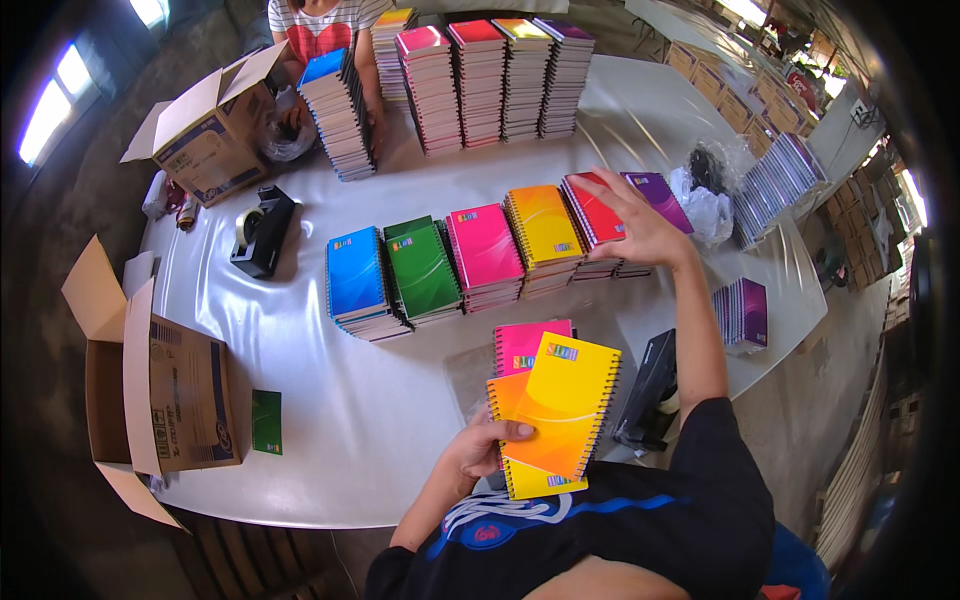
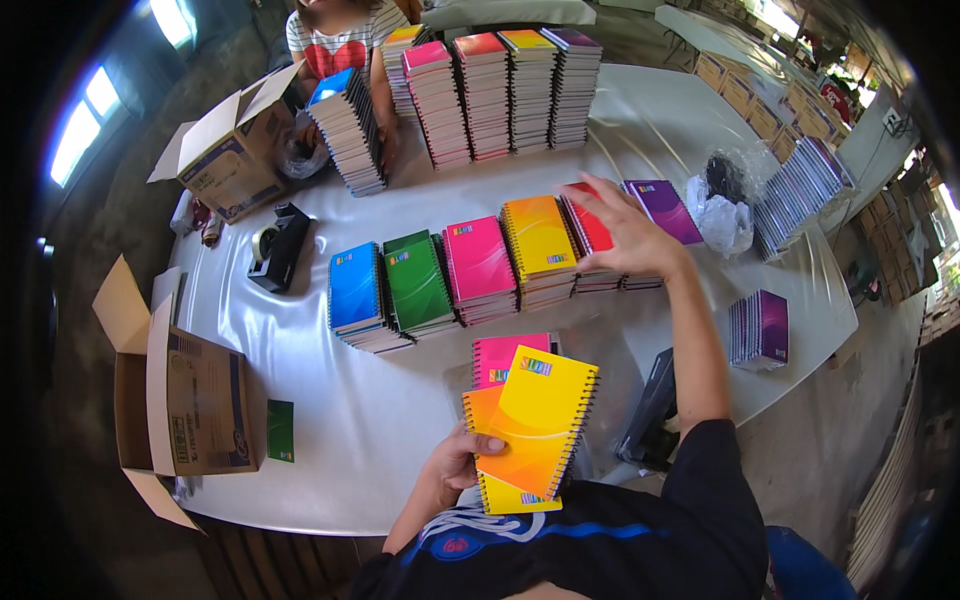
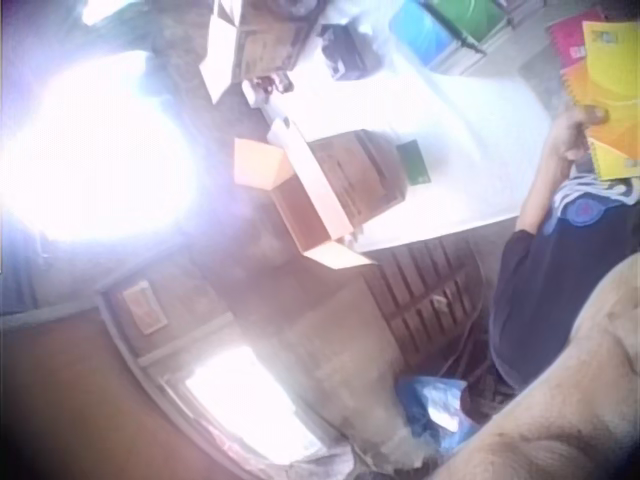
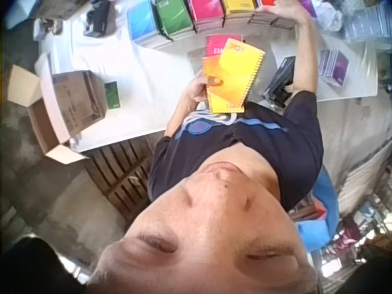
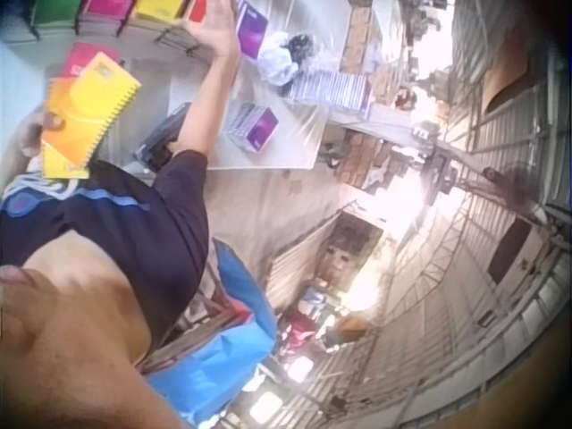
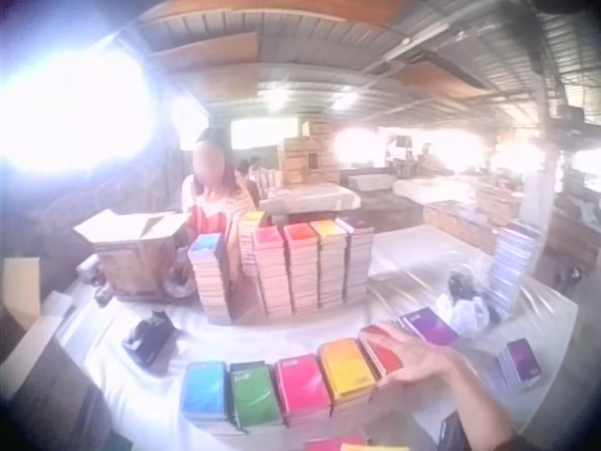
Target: The person repeatedly selects stacks of colorful spiral-bound notebooks from a table, places them into clear plastic bags, and seals the bags using a tape dispenser. The person works at a table with stacks of notebooks and packaging materials, while another person is visible in the background also handling notebooks.
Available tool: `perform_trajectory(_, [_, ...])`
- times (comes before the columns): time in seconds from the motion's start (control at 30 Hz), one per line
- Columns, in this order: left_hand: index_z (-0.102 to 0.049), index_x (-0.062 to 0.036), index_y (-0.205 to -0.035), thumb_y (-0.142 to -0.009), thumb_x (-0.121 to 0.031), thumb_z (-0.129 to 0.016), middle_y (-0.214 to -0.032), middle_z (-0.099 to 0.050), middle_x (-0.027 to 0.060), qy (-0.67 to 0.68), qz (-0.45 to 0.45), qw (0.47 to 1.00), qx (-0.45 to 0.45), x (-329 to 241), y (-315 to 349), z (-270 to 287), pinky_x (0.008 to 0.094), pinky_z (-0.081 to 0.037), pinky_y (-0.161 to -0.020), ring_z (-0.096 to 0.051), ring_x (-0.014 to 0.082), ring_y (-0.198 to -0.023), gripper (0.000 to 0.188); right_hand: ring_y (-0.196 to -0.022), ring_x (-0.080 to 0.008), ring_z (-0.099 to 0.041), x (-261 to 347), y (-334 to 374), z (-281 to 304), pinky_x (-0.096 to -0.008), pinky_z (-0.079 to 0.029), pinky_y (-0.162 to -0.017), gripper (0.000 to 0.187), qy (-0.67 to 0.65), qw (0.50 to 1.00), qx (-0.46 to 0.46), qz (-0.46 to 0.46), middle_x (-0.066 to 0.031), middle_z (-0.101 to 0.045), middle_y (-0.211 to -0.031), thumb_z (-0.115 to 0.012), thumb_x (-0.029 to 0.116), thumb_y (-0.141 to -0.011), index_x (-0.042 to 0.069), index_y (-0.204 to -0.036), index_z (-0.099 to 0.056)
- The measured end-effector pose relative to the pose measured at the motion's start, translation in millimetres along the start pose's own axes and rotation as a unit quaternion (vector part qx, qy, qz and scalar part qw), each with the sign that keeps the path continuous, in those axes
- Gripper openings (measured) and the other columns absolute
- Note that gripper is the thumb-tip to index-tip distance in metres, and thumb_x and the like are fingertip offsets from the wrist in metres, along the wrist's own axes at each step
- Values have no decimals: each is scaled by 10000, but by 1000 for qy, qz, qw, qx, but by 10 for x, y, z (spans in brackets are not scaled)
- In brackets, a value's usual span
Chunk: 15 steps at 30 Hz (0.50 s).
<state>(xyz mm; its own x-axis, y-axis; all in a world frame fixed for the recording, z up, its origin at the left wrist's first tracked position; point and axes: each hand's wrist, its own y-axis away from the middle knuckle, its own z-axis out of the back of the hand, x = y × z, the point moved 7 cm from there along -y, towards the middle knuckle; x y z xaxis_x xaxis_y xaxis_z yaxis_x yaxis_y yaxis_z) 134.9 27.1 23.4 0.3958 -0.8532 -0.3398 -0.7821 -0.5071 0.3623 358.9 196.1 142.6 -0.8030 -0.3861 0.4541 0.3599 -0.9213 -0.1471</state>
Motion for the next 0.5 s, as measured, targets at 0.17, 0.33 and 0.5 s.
perform_trajectory(0.17, [-482,38,-1209,-703,-13,-598,-1150,-594,180,19,-66,998,-4,-61,-99,133,418,-480,-929,-612,313,-1028,521,-1363,-339,-250,-863,180,-417,-369,-285,-1097,859,161,979,43,-119,-145,-264,-1480,-741,70,-679,268,-1413,-340])
perform_trajectory(0.33, [-473,4,-1200,-731,-10,-606,-1118,-600,137,20,-128,990,-50,-256,-183,235,409,-499,-901,-618,272,-1006,488,-1216,-324,-478,-916,90,-290,-360,-397,-1027,628,52,993,53,-86,-178,-465,-1334,-674,-2,-744,262,-1292,-519])
perform_trajectory(0.5, [-463,-10,-1204,-763,8,-597,-1116,-597,113,37,-175,983,-42,-396,-239,193,392,-505,-894,-614,247,-1009,461,-964,-179,-627,-994,108,-9,-286,-509,-794,444,-60,992,-39,-100,-162,-625,-1124,-751,116,-740,102,-1166,-624])
